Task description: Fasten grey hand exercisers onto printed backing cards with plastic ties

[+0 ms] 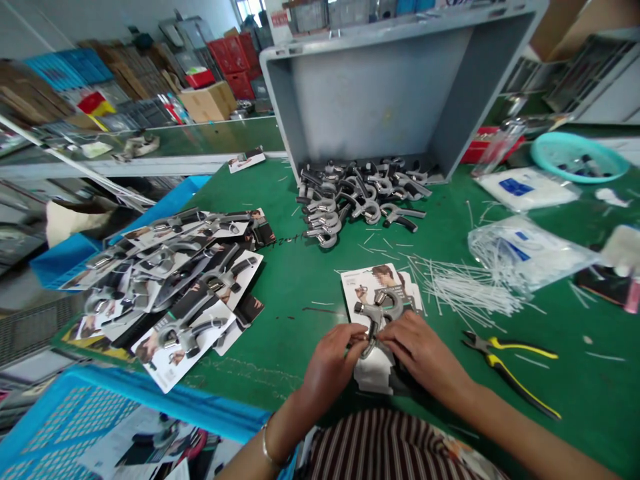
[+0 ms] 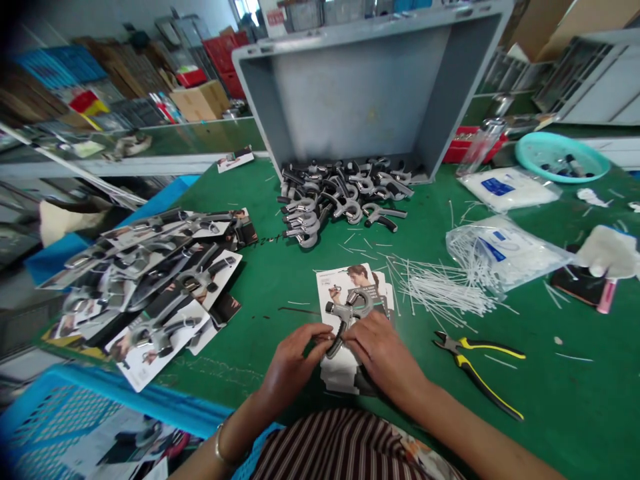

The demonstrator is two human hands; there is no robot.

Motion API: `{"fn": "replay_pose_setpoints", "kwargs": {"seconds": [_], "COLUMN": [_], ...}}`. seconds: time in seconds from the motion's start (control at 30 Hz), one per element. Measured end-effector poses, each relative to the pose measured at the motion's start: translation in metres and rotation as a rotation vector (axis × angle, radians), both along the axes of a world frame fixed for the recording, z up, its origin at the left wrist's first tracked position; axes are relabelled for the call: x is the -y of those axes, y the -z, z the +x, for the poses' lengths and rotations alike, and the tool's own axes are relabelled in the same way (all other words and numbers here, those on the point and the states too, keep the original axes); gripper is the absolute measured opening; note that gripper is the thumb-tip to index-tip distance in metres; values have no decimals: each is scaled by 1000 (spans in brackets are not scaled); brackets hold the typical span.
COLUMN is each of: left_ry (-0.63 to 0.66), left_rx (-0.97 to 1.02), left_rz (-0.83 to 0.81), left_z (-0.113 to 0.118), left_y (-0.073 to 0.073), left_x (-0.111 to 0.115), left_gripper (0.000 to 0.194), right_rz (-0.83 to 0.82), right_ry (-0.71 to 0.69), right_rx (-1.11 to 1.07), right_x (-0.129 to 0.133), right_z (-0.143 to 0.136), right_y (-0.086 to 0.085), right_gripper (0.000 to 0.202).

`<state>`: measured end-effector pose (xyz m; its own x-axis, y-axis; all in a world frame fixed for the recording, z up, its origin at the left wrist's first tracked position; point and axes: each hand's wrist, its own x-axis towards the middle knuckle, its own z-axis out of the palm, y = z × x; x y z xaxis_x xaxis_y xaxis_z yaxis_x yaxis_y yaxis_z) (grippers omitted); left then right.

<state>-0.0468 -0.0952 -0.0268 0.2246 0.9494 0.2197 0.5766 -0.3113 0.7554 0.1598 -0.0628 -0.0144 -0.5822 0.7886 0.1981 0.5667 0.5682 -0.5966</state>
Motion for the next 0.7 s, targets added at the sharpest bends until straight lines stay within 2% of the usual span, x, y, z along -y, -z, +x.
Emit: {"fn": "replay_pose_setpoints", "kwargs": {"seconds": [0.13,0.23,0.27,0.4,0.7], "left_ry": [-2,-26,-34,-37,31], "left_rx": [120,161,172,212,237], "left_rz": [-57,-101,-119,-174,-140], "left_z": [9,7,6,5,11], "left_y": [1,0,0,0,1], "left_x": [-5,-4,-3,-1,0], "left_gripper": [7,6,6,6,5], "right_rz": [-68,-44,-30,3,-78], "right_ry": [22,25,17,-41,-42], "right_rx": [-61,43,100,267,-68], "right_x": [2,7,9,15,6], "right_z": [2,9,11,14,7], "right_y": [0,-4,-6,-10,-1], "right_gripper": [15,40,40,11,11]}}
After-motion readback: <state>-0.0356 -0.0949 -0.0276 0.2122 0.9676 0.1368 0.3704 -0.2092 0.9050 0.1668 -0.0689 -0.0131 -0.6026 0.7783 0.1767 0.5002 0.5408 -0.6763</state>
